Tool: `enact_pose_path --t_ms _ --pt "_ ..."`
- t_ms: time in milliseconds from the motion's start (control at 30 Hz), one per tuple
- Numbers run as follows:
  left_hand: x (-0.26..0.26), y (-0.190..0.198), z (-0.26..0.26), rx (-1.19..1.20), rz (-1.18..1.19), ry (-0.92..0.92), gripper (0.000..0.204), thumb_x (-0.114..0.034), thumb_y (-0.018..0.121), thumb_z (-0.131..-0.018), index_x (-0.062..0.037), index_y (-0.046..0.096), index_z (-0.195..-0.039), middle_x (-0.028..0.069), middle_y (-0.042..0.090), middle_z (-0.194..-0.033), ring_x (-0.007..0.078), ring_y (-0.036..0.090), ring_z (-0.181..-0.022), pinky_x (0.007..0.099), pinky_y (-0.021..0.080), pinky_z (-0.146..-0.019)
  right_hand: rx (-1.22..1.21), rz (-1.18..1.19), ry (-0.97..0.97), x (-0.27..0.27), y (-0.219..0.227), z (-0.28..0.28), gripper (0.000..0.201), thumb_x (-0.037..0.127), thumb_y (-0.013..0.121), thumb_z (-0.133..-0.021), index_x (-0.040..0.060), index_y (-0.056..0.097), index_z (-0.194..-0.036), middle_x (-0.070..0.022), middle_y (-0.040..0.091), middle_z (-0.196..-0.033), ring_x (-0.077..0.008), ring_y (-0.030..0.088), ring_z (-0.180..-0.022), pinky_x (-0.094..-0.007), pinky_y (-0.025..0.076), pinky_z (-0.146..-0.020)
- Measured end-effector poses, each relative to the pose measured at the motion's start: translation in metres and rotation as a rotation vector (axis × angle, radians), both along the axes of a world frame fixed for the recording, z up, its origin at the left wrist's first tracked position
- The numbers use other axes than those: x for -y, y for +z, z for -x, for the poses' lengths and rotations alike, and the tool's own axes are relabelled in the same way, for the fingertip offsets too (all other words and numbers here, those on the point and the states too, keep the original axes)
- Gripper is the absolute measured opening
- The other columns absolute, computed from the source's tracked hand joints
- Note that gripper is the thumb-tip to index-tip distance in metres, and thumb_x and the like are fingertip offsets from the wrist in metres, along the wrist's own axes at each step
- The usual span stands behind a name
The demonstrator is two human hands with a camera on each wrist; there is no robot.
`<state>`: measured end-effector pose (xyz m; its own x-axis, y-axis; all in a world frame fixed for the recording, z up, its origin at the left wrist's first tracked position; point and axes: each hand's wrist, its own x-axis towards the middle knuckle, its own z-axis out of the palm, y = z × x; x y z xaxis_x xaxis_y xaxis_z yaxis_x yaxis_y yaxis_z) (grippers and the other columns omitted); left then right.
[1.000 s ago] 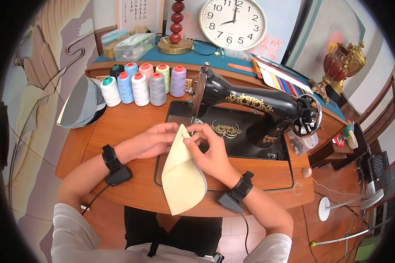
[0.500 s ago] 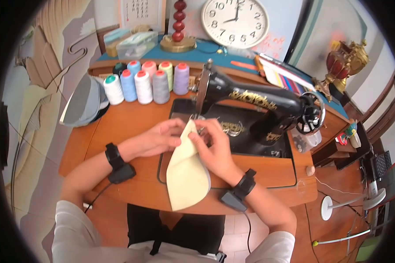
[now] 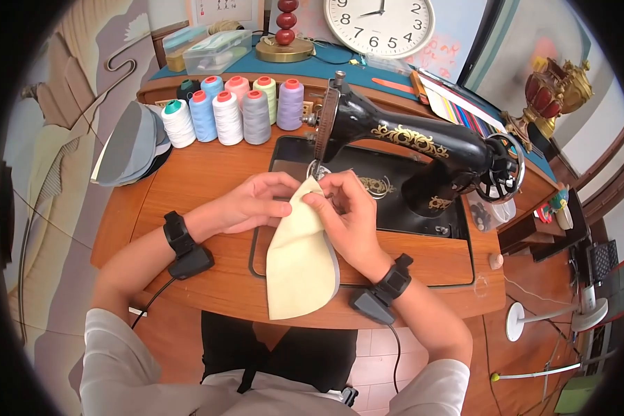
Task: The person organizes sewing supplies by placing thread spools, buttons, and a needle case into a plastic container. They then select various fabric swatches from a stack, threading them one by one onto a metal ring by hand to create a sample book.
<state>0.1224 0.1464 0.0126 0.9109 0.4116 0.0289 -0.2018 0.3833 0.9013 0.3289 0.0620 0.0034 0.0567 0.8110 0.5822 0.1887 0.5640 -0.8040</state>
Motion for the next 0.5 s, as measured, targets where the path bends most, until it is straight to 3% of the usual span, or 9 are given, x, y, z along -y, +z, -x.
enact_pose_path --t_ms 100,500 --pt "-0.005 -0.009 -0.001 0.025 -0.031 -0.052 0.036 -0.011 0.069 -0.096 -0.0072 0.056 -0.130 0.0080 0.061 -0.133 0.0187 0.060 -0.123 0.0406 0.054 -0.102 0.119 -0.015 -0.075 -0.002 -0.004 -0.007 0.019 0.006 0.078 -0.089 0.0009 0.062 -0.099 -0.0018 0.061 -0.090 -0.0049 0.060 -0.075 -0.0209 0.047 -0.060" --pt "0.002 -0.002 -0.001 0.061 -0.029 0.068 0.038 -0.008 0.068 -0.096 -0.0047 0.056 -0.131 0.0088 0.061 -0.133 0.0178 0.061 -0.121 0.0372 0.052 -0.103 0.317 -0.056 -0.176 0.002 0.013 -0.005 0.026 0.012 0.085 -0.081 0.0043 0.065 -0.097 -0.0010 0.056 -0.082 -0.0067 0.048 -0.060 -0.0230 0.039 -0.051"
